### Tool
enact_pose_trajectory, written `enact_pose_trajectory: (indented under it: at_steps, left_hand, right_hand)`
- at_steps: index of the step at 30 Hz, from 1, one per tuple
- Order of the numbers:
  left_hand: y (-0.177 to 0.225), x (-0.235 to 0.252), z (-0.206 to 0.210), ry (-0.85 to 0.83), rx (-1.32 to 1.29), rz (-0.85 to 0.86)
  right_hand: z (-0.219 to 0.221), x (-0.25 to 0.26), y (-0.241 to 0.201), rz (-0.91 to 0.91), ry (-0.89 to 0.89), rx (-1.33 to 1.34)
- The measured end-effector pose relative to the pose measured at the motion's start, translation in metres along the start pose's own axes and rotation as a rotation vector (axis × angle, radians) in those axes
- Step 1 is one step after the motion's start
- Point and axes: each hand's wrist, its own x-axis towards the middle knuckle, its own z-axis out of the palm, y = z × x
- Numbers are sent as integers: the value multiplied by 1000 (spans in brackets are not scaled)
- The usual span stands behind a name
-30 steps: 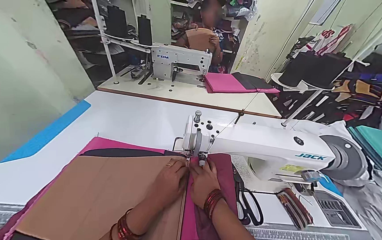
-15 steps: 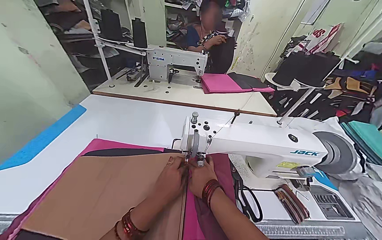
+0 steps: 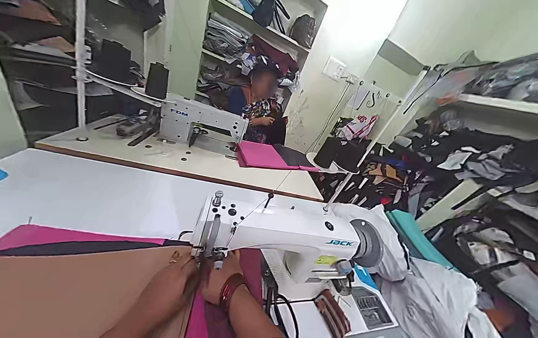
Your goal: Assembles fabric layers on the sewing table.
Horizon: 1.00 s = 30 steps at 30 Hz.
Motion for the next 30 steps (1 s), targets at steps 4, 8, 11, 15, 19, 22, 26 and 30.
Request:
enact_pose_trajectory:
  at_steps: [4, 8, 11, 15, 19, 22, 26, 30]
  left_hand:
    - [4, -17, -4, -69, 43, 67]
    - [21, -43, -19, -238, 52, -50]
    - [27, -54, -20, -188, 62, -11]
    - [21, -59, -11, -40, 102, 101]
    - [22, -60, -14, -155, 157, 70]
    - [27, -54, -18, -304, 169, -12]
    - [28, -47, -21, -327, 169, -24]
    - [26, -36, -22, -356, 166, -20]
  right_hand:
    - [11, -11, -1, -99, 88, -25]
    - [27, -33, -12, -119, 69, -35]
    - [39, -56, -26, -85, 11, -86]
    - [45, -59, -25, -73, -3, -74]
    - [39, -55, -20, -89, -41, -38]
    - [31, -49, -20, -70, -110, -53]
    - [26, -40, -18, -74, -122, -61]
    - [23, -31, -16, -72, -141, -86]
